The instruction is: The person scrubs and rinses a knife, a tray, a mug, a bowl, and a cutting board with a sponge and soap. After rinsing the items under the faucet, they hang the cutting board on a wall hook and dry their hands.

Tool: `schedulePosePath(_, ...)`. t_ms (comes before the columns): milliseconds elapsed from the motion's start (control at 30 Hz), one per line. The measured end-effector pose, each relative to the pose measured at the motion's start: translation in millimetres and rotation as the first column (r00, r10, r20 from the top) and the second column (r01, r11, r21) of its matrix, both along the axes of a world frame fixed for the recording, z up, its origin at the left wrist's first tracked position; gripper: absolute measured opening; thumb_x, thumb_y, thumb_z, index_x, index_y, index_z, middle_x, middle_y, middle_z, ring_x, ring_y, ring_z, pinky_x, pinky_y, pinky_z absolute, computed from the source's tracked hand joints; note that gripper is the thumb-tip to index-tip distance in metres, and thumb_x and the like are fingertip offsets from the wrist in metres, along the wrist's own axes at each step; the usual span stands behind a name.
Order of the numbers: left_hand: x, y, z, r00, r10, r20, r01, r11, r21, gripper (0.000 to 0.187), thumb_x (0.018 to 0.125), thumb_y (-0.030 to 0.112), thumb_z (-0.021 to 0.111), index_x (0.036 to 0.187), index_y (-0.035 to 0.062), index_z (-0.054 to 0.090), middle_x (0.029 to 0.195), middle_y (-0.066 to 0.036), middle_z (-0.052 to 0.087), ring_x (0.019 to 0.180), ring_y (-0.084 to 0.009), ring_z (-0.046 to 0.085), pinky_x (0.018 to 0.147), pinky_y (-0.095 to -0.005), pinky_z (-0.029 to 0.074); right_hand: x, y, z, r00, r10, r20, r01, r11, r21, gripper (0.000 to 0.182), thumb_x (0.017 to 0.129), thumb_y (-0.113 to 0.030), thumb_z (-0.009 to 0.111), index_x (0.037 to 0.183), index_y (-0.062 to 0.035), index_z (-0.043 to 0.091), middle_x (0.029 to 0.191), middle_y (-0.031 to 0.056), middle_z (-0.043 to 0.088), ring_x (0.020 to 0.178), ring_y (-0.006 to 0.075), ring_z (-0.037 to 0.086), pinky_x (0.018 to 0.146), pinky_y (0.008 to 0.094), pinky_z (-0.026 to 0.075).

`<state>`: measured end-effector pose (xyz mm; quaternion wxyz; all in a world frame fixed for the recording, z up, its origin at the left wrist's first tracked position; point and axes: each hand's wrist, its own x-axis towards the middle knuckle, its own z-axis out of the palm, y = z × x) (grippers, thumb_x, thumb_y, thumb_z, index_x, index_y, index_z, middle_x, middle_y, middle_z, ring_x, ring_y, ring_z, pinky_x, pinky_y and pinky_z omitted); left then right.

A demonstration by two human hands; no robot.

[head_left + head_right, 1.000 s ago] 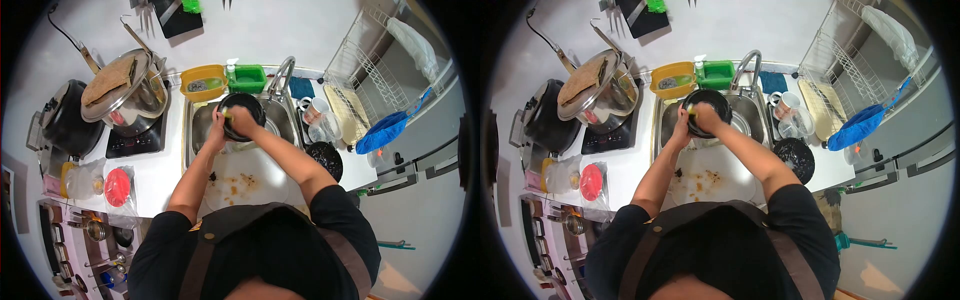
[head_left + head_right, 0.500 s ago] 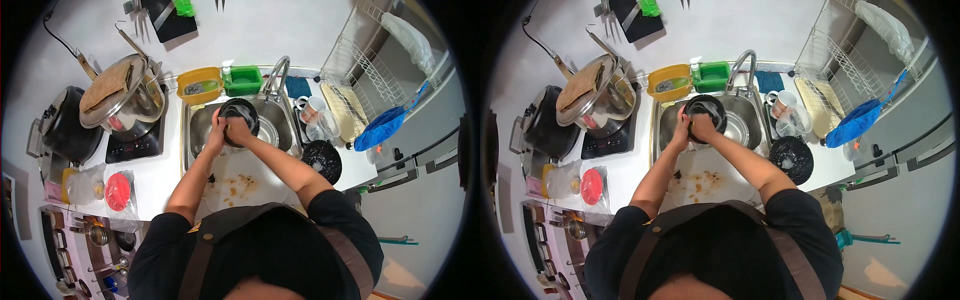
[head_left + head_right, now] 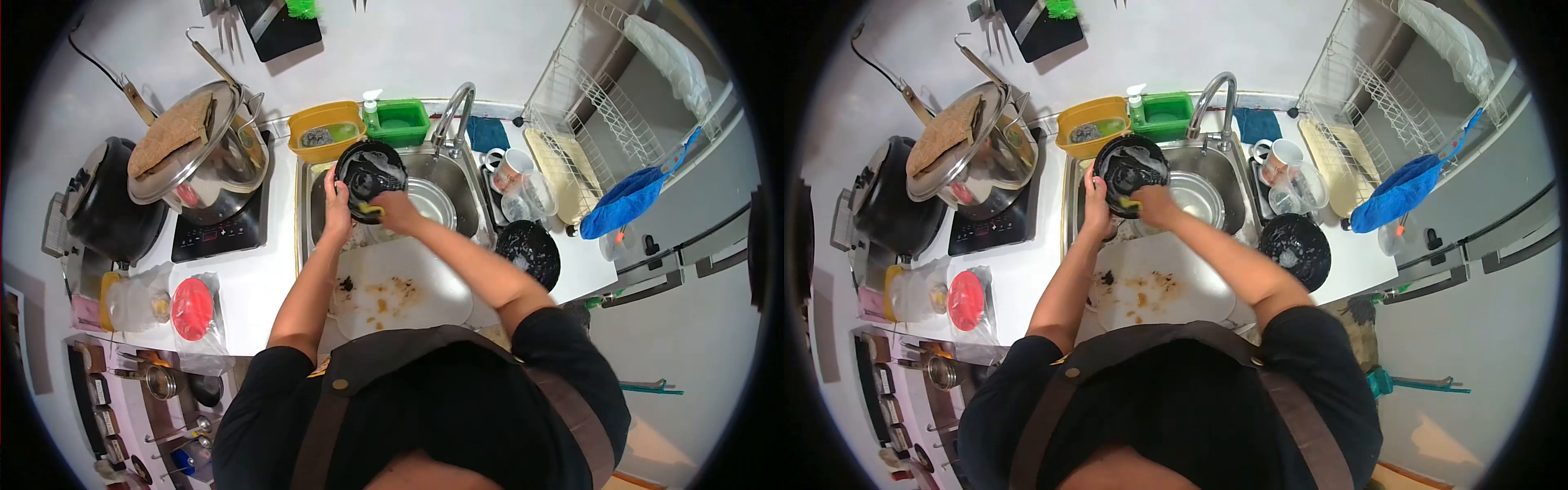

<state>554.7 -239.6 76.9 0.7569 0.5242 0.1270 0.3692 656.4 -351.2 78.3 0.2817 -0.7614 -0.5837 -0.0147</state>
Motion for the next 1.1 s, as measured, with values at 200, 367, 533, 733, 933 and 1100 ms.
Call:
schedulePosePath(200,-14.0,-5.9,32.2,0.928,-0.330,-0.173,0.328,0.944,-0.038,0.055,0.085,0.049,0.040,0.130,0.0211,0.023,0.122,-0.009,0.037,0.105,-0.0207,0.044,0.076,-0.0367,0.047,51.3,4.5,57.9,0.630,0.223,0.744,-0.246,0.966,-0.081,0.009,0.070,-0.012,0.049,0.073,-0.0096,0.057,0.080,0.0027,0.049,0.081,0.0176,0.049,0.069,0.0327,0.037)
schedulePosePath(367,-15.2,6.0,25.0,0.951,-0.277,-0.140,0.274,0.961,-0.040,0.057,0.083,0.052,0.038,0.130,0.0264,0.018,0.124,-0.008,0.034,0.105,-0.0227,0.045,0.063,-0.0366,0.052,48.7,-11.5,30.5,0.854,0.019,0.520,-0.059,0.996,0.060,0.011,0.064,-0.016,0.058,0.073,-0.0093,0.058,0.083,0.0060,0.054,0.081,0.0216,0.052,0.071,0.0367,0.037)
schedulePosePath(533,2.3,-25.7,3.1,0.969,-0.224,-0.101,0.200,0.957,-0.209,0.062,0.080,0.059,0.036,0.130,0.0308,0.012,0.129,-0.008,0.031,0.110,-0.0305,0.042,0.063,-0.0510,0.050,-4.0,27.8,-4.9,0.984,-0.061,0.166,0.012,0.959,0.283,0.017,0.071,-0.016,0.051,0.085,-0.0073,0.055,0.087,0.0100,0.056,0.086,0.0262,0.052,0.069,0.0425,0.035)
schedulePosePath(733,-9.4,-27.0,18.5,0.972,-0.198,-0.126,0.158,0.948,-0.275,0.059,0.081,0.060,0.032,0.129,0.0359,0.011,0.133,-0.008,0.025,0.108,-0.0357,0.043,0.063,-0.0548,0.048,-6.2,12.5,10.1,0.951,-0.180,0.251,0.210,0.973,-0.097,0.025,0.069,-0.022,0.055,0.088,-0.0064,0.051,0.088,0.0113,0.052,0.085,0.0301,0.049,0.066,0.0453,0.035)
schedulePosePath(933,-8.7,-45.5,27.1,0.941,-0.272,-0.199,0.197,0.923,-0.329,0.054,0.085,0.048,0.037,0.130,0.0313,0.012,0.126,-0.010,0.036,0.093,-0.0325,0.055,0.051,-0.0476,0.052,15.2,16.3,29.3,0.777,-0.454,0.436,0.380,0.890,0.252,0.008,0.074,-0.015,0.048,0.080,-0.0118,0.052,0.078,0.0051,0.051,0.082,0.0220,0.050,0.067,0.0420,0.037)
schedulePosePath(1100,-21.5,-31.7,41.4,0.945,-0.135,-0.298,0.063,0.969,-0.239,0.072,0.070,-0.007,0.037,0.129,0.0272,0.013,0.114,-0.019,0.041,0.080,-0.0370,0.058,0.046,-0.0464,0.053,14.5,-49.5,34.2,0.920,-0.287,0.268,0.309,0.950,-0.040,0.019,0.068,-0.023,0.062,0.079,-0.0103,0.056,0.080,0.0044,0.053,0.085,0.0232,0.049,0.067,0.0423,0.034)
